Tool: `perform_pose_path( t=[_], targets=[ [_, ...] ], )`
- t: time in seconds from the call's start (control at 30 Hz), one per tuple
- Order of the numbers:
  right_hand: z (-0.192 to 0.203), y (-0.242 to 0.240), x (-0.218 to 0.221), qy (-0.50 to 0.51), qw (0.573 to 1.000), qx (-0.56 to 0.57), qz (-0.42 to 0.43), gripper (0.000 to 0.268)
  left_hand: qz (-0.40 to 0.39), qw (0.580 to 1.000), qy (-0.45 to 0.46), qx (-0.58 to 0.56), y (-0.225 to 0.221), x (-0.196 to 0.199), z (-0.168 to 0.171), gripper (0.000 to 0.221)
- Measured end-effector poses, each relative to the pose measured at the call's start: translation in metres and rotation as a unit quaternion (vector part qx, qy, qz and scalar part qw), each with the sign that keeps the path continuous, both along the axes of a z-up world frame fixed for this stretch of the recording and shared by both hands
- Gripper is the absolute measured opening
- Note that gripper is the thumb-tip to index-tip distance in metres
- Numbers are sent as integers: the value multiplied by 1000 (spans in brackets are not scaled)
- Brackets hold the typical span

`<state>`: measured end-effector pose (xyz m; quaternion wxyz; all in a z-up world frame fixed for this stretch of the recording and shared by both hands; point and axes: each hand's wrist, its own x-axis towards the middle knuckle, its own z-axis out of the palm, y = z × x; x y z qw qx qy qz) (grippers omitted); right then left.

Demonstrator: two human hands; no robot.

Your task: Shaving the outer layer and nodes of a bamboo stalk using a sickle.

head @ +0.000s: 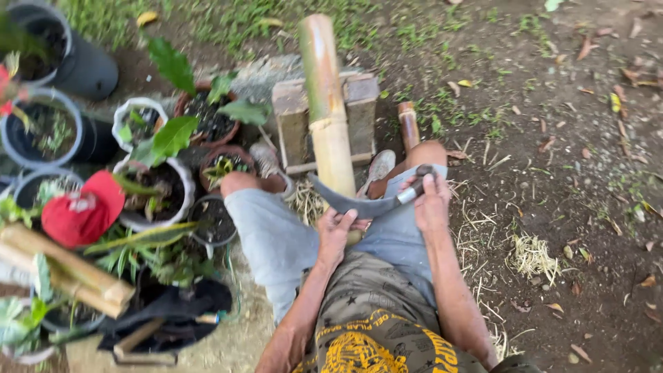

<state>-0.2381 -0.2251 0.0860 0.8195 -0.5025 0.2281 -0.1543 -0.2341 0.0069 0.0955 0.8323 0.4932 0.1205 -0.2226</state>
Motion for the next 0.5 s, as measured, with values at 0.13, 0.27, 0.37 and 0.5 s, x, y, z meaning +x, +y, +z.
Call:
perform_pose_path(
  t=[0.13, 0.27, 0.37, 0.5],
  targets=[
    [2, 19, 12, 42, 990, 130, -26, 21, 28, 997, 66, 19, 13, 4, -32, 21],
    [-17, 32, 26, 20, 983, 181, -28, 14, 98, 991, 12, 87, 20, 9, -40, 26],
    [-35, 40, 35, 50, 985, 161, -32, 14, 166, 978, 20, 126, 21, 17, -27, 25],
    [-61, 46, 69, 59, 983, 166, -56, 16, 245, 909, -41, 334, 25, 44, -62, 38]
  ],
)
